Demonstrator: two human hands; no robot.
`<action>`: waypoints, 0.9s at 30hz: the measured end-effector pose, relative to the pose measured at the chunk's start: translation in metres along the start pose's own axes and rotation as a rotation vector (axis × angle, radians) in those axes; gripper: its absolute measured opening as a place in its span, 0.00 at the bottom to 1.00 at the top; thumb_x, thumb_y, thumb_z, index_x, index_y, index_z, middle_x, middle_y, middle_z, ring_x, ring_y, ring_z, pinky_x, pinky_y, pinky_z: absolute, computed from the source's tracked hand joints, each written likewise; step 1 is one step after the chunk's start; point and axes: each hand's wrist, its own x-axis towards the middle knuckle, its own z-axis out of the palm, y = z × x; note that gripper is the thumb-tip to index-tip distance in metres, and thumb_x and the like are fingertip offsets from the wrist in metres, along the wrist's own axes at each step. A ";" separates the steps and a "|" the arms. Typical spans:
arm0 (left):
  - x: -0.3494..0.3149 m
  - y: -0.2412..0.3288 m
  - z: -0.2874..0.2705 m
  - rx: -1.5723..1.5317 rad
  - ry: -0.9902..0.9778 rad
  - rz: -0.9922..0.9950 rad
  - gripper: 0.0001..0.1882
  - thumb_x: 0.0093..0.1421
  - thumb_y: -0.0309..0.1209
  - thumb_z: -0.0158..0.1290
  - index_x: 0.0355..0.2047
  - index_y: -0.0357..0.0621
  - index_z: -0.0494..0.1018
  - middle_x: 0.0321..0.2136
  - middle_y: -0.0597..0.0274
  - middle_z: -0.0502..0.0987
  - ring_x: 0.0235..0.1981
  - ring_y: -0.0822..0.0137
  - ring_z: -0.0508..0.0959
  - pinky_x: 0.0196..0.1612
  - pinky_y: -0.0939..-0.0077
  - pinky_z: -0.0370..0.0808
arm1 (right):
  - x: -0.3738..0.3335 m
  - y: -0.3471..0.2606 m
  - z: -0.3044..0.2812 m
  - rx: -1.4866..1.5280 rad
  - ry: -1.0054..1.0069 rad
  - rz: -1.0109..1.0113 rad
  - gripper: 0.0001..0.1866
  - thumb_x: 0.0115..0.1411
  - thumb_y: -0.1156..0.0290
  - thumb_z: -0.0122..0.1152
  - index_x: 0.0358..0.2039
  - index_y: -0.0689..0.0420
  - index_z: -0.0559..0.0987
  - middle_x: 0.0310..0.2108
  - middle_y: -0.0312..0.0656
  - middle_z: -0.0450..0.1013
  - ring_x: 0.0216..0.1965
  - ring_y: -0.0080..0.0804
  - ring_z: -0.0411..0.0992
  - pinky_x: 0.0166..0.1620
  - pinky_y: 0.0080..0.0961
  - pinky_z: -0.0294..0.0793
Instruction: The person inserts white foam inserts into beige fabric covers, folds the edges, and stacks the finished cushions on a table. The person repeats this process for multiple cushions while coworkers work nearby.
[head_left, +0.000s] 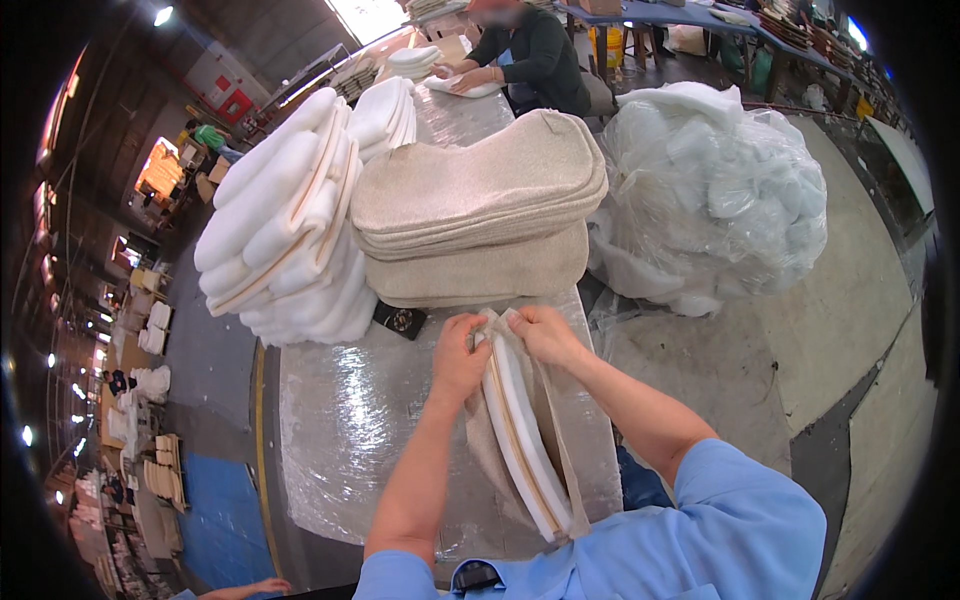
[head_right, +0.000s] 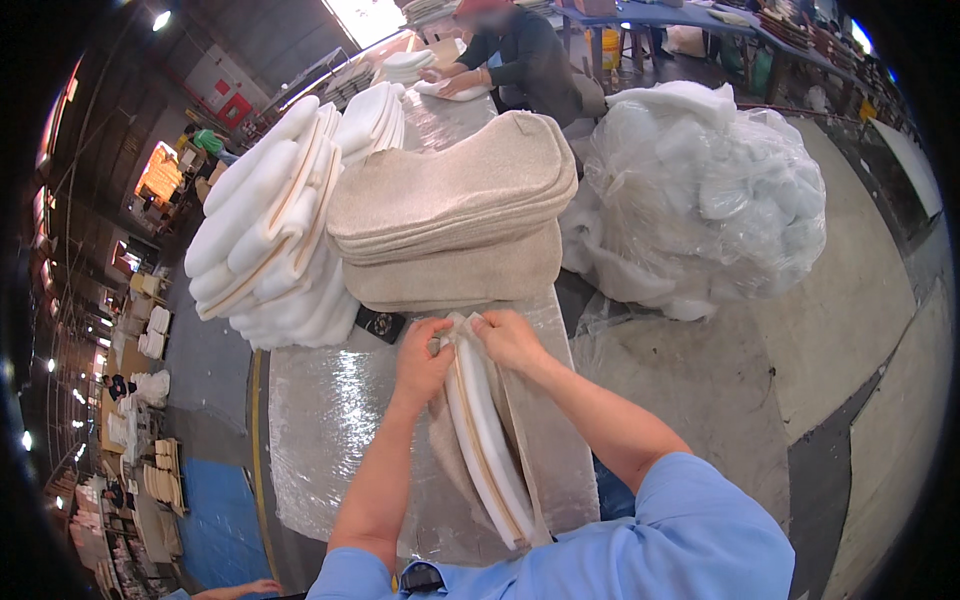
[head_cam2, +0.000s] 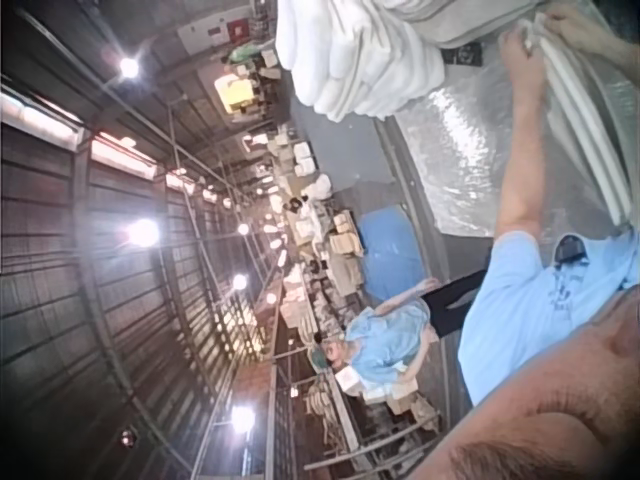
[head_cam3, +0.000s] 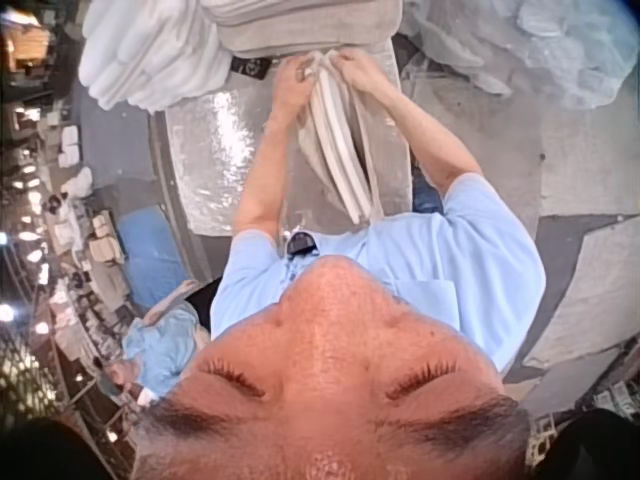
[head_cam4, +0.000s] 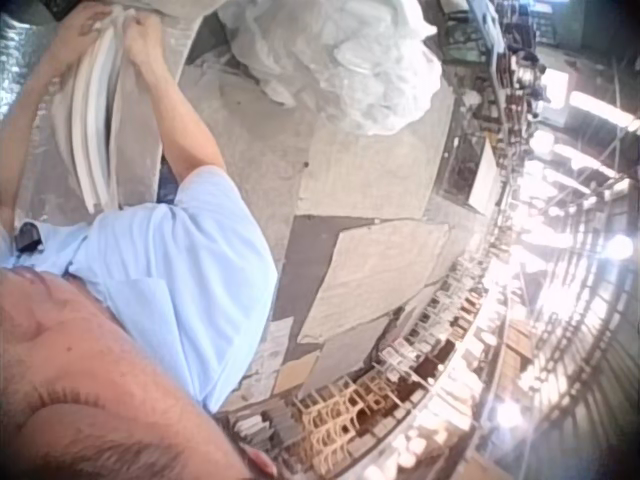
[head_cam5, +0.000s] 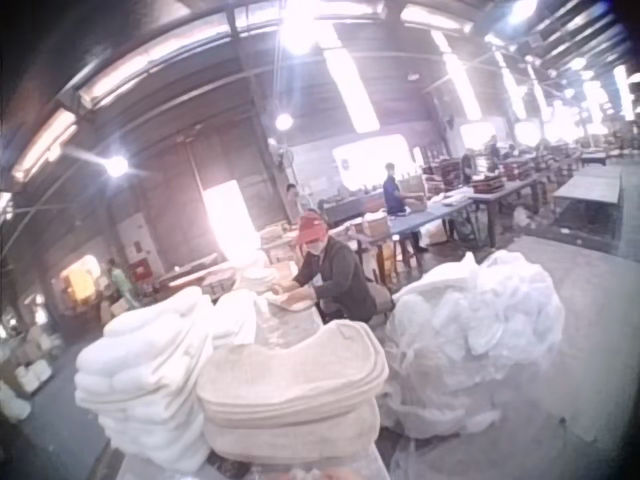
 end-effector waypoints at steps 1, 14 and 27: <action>0.004 0.003 -0.001 0.031 -0.014 0.003 0.18 0.58 0.26 0.61 0.50 0.41 0.81 0.53 0.50 0.79 0.56 0.49 0.79 0.60 0.61 0.76 | 0.002 -0.001 -0.001 0.010 -0.010 0.008 0.20 0.76 0.57 0.57 0.36 0.61 0.84 0.26 0.36 0.77 0.30 0.26 0.73 0.36 0.33 0.72; 0.008 0.006 -0.005 -0.008 -0.115 0.167 0.16 0.61 0.25 0.59 0.50 0.39 0.79 0.51 0.49 0.77 0.57 0.45 0.77 0.62 0.60 0.74 | 0.019 -0.008 -0.013 0.149 -0.176 0.130 0.17 0.74 0.56 0.62 0.34 0.55 0.85 0.27 0.27 0.73 0.28 0.18 0.65 0.31 0.25 0.64; 0.010 -0.003 0.001 0.117 0.012 0.171 0.10 0.63 0.25 0.60 0.44 0.40 0.77 0.47 0.48 0.79 0.48 0.44 0.81 0.50 0.56 0.79 | 0.014 0.000 0.005 0.392 -0.110 0.140 0.18 0.75 0.56 0.59 0.45 0.59 0.86 0.33 0.31 0.77 0.37 0.20 0.70 0.43 0.25 0.69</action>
